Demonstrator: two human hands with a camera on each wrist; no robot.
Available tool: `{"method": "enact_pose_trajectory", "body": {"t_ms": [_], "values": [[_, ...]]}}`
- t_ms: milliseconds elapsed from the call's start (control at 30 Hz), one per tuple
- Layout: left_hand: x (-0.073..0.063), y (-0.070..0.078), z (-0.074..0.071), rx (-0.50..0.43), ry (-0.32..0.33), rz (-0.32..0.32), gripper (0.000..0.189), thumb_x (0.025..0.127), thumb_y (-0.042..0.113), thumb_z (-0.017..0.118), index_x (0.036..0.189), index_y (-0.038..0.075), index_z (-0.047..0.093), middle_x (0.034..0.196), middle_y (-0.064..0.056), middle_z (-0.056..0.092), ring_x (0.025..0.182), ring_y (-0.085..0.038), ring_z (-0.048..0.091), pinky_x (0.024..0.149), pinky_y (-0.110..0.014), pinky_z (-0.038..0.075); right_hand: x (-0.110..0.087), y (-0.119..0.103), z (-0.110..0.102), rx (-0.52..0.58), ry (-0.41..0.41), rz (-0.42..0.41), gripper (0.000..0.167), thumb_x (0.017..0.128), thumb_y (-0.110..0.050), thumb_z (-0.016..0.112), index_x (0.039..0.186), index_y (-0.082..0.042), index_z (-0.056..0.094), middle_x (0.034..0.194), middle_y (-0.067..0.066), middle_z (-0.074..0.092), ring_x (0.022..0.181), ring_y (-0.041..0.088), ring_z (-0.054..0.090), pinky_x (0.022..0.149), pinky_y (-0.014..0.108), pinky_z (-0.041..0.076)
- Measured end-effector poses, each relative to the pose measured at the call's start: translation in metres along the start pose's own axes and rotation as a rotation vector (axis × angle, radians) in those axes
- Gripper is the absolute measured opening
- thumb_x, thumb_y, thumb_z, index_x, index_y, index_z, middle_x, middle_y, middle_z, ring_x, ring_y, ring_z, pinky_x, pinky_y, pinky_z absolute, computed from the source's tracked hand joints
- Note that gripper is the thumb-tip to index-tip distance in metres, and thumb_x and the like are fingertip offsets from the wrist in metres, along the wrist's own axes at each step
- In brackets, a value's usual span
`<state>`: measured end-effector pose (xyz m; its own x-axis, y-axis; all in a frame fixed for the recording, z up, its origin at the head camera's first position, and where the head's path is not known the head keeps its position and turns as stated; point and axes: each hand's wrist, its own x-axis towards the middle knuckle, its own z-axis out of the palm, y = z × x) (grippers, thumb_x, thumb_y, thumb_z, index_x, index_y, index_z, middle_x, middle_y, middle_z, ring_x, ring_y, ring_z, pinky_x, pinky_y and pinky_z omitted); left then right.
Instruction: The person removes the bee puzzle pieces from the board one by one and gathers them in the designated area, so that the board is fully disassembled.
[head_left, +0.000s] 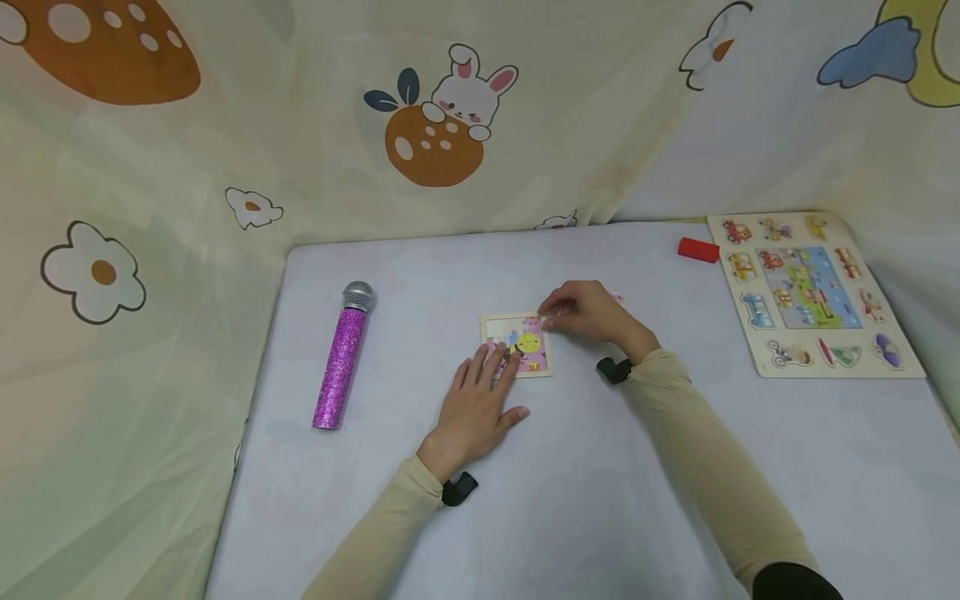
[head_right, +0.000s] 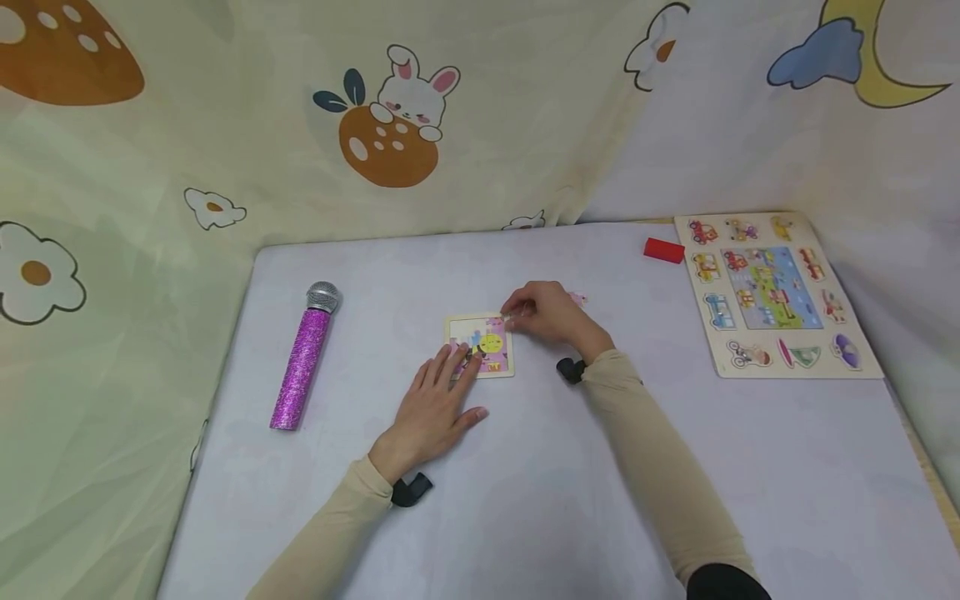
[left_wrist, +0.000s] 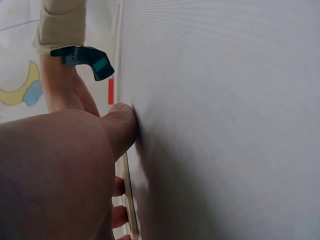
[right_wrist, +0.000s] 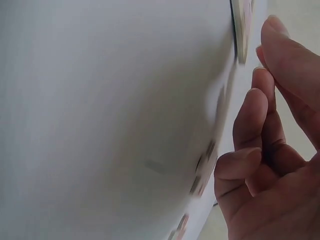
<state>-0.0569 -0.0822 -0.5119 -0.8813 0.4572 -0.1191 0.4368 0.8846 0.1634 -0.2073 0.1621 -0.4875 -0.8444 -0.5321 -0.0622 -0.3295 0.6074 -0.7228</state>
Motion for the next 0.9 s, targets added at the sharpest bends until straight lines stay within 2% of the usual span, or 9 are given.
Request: {"method": "enact_pose_trajectory", "body": {"t_ms": [300, 567, 800, 900], "values": [[0.0, 0.0, 0.0, -0.007, -0.005, -0.006, 0.082, 0.107, 0.057, 0.053, 0.17, 0.014, 0.025, 0.177, -0.013, 0.021, 0.165, -0.037, 0.015, 0.131, -0.055, 0.024, 0.009, -0.009, 0.011, -0.074, -0.037, 0.026, 0.024, 0.087, -0.013, 0.089, 0.11, -0.01, 0.082, 0.108, 0.007, 0.078, 0.096, 0.023, 0.065, 0.085, 0.036, 0.051], [0.0, 0.0, 0.001, -0.011, -0.001, -0.01, 0.081, 0.107, 0.057, 0.053, 0.17, 0.014, 0.025, 0.177, -0.012, 0.02, 0.165, -0.036, 0.015, 0.131, -0.054, 0.023, 0.01, -0.012, 0.01, -0.083, -0.05, 0.034, 0.024, 0.087, -0.012, 0.088, 0.11, -0.01, 0.082, 0.109, 0.007, 0.079, 0.1, 0.025, 0.068, 0.092, 0.043, 0.055], [-0.001, 0.0, 0.0, -0.037, -0.019, -0.019, 0.081, 0.107, 0.057, 0.053, 0.17, 0.014, 0.024, 0.178, -0.012, 0.018, 0.165, -0.036, 0.013, 0.132, -0.054, 0.021, 0.011, -0.012, 0.011, -0.096, -0.064, 0.032, 0.025, 0.087, -0.012, 0.089, 0.111, -0.011, 0.081, 0.11, 0.007, 0.077, 0.103, 0.026, 0.067, 0.095, 0.044, 0.055], [-0.001, 0.0, 0.0, -0.041, -0.018, -0.017, 0.082, 0.107, 0.057, 0.054, 0.17, 0.014, 0.025, 0.178, -0.012, 0.019, 0.165, -0.037, 0.014, 0.132, -0.055, 0.021, 0.011, -0.013, 0.013, -0.069, -0.081, 0.037, 0.028, 0.087, -0.012, 0.089, 0.114, -0.01, 0.081, 0.114, 0.007, 0.078, 0.105, 0.026, 0.067, 0.096, 0.045, 0.056]]}}
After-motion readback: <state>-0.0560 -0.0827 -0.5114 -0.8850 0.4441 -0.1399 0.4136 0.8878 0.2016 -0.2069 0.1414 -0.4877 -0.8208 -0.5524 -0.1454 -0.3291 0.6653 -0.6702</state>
